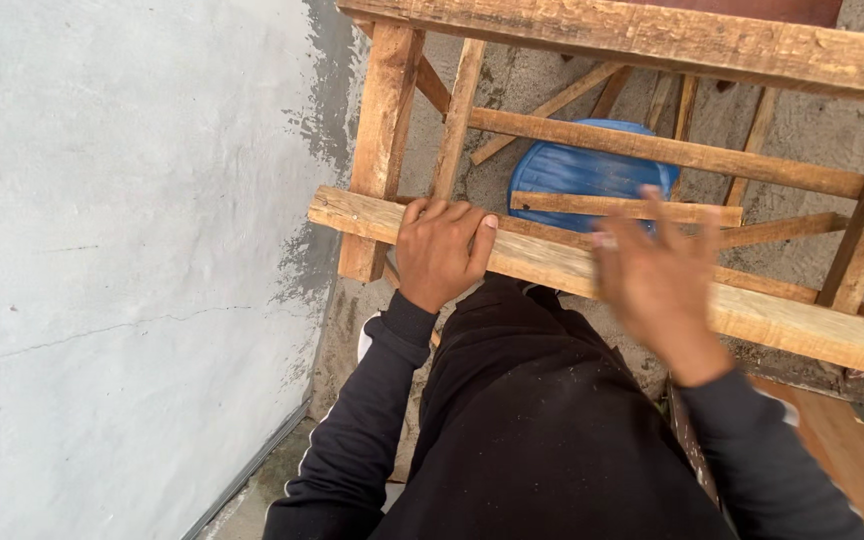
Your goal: The person sands and wipes the joints and surfaces of a large wooden frame using sandpaper and a cloth, handling different beams one at a time.
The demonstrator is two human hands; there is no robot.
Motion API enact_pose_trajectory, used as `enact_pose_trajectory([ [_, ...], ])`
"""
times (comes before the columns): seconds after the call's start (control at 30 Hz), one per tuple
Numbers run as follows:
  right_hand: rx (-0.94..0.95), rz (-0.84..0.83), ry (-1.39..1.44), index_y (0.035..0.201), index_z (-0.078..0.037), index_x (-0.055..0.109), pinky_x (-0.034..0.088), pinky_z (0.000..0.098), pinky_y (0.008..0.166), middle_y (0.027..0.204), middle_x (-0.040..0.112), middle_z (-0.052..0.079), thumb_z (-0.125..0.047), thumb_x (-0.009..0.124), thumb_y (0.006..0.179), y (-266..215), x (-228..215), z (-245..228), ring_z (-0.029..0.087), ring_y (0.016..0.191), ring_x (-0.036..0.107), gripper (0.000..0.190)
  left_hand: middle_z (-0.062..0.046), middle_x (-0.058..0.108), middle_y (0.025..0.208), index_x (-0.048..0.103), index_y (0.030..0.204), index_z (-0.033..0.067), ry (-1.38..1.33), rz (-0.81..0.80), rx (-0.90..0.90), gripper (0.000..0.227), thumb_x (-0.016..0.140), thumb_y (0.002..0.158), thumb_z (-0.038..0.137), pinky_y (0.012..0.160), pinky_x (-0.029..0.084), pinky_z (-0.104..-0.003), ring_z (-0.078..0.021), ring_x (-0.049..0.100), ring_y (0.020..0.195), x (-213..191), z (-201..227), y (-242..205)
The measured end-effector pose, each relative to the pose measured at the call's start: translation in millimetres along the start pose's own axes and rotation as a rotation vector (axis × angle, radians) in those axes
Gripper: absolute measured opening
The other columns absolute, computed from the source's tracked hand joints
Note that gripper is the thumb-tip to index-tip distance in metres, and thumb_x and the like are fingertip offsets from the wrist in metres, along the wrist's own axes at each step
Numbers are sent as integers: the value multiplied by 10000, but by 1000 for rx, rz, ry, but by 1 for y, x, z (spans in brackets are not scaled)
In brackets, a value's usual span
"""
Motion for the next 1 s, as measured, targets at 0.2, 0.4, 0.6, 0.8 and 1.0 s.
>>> enact_pose_trajectory([
  [0.2,211,-140,-61,1302,-71,690,53,716,1262,1062,756,141,-415,262,1189,-22,-16,37,335,1536,459,560,-40,684,763,727,802,101,-11,21,5,304,565,1010,255,873,452,-423,-248,628,752,-1,-5,2],
  [0.4,23,56,76,1324,-90,680,9,653,1262,1335,707,117,-427,284,1184,2,11,-29,325,1528,398,539,-47,661,720,717,760,97,-10,3,30,337,570,1015,260,847,459,-420,-251,611,702,1,-9,-2],
  [0.6,89,127,-553,1404,-229,599,-125,572,1275,1441,615,-24,-504,354,1140,-40,-32,4,233,1601,288,453,-33,656,696,716,747,98,-11,51,60,355,563,1028,252,803,455,-394,-224,579,649,8,-12,-3],
  [0.8,89,157,-582,1417,-240,687,-154,520,1308,1611,572,-29,-486,309,1255,-23,13,-31,213,1653,213,480,-34,646,666,717,728,102,-25,29,40,360,572,1022,251,752,438,-389,-219,565,619,9,-15,-6],
  [1.0,84,322,-724,1273,-309,721,-199,504,1326,1671,510,-48,-472,275,1252,-36,13,-16,190,1642,70,475,-31,649,681,716,740,106,-30,79,86,350,571,1025,248,789,457,-395,-227,583,653,4,-13,-3],
])
Point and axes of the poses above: each hand's wrist, its own y-axis towards the middle knuckle, its own x-axis out of the palm, z = x × y, the point moved 2 cm from there along y, towards the middle knuckle
